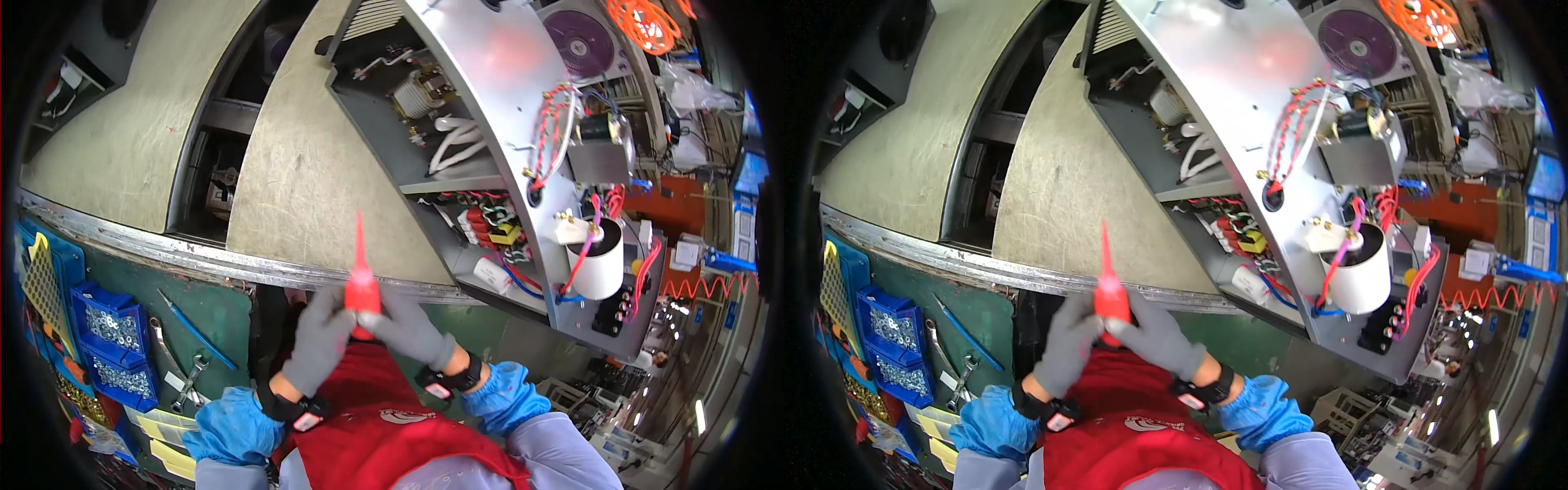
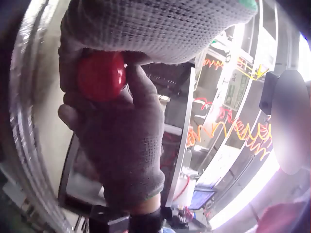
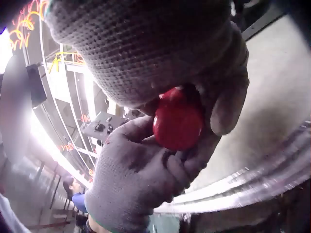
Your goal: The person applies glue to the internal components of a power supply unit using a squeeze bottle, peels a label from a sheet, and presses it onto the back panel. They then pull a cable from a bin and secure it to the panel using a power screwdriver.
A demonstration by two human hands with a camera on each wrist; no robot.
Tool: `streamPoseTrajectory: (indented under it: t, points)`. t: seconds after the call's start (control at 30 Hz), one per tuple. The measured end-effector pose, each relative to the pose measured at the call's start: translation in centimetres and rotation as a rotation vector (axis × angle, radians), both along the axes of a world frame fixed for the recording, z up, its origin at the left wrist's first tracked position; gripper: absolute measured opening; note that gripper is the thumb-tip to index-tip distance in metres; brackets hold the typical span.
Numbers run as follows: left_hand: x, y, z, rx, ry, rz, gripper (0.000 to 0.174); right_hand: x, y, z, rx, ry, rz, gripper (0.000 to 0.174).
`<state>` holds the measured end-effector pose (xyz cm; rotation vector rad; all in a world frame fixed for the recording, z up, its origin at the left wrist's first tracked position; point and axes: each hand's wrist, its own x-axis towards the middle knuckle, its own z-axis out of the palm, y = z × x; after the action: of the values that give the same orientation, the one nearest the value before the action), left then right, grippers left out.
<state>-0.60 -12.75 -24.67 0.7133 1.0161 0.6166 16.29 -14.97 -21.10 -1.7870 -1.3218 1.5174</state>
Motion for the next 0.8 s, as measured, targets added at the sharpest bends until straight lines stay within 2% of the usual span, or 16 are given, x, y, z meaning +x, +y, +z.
streamPoseTrajectory:
  t: [0.07, 0.13, 0.23, 0.27, 0.33, 0.47, 0.53, 0.6, 0.67, 0.73, 0.8]
  points:
    - [0.8, -2.6, 0.3, -0.015, -0.098, -0.151, 0.027, 1.8, -4.0, 1.1, -0.126, 0.025, 0.007, 0.052]
    - [1.4, -3.3, 1.7, 0.113, -0.030, -0.515, 0.030, 3.5, -7.1, 2.7, -0.230, -0.045, 0.083, 0.054]
    - [4.4, -5.5, 1.0, 0.291, 0.112, -0.928, 0.029, 6.0, -12.5, 4.1, -0.286, -0.110, 0.110, 0.054]
    - [5.5, -6.2, 0.8, 0.336, 0.083, -0.957, 0.030, 6.8, -14.5, 4.2, -0.286, -0.124, 0.104, 0.054]
    - [7.7, -7.7, 0.9, 0.422, 0.021, -1.019, 0.032, 8.2, -19.0, 3.9, -0.326, 0.019, -0.137, 0.053]
    - [10.8, -8.5, 2.4, 0.467, 0.102, -0.979, 0.033, 12.6, -26.3, 3.6, -0.347, 0.166, -0.666, 0.041]
    - [11.8, -8.7, 2.1, 0.520, 0.119, -0.915, 0.034, 16.5, -27.6, 4.7, -0.298, 0.169, -0.817, 0.033]
    - [12.7, -8.1, 2.8, 0.531, 0.133, -0.851, 0.034, 21.9, -29.3, 3.1, -0.255, 0.142, -0.983, 0.031]
    - [12.9, -8.1, 3.9, 0.350, 0.133, -0.761, 0.034, 26.3, -28.1, 4.0, -0.215, 0.037, -1.046, 0.028]
    - [13.9, -7.9, 4.9, 0.190, 0.111, -0.683, 0.033, 32.5, -28.4, 2.0, -0.163, 0.022, -0.981, 0.028]
    - [14.4, -8.2, 4.6, 0.092, 0.096, -0.570, 0.032, 35.8, -26.7, 2.7, -0.132, -0.022, -1.008, 0.032]
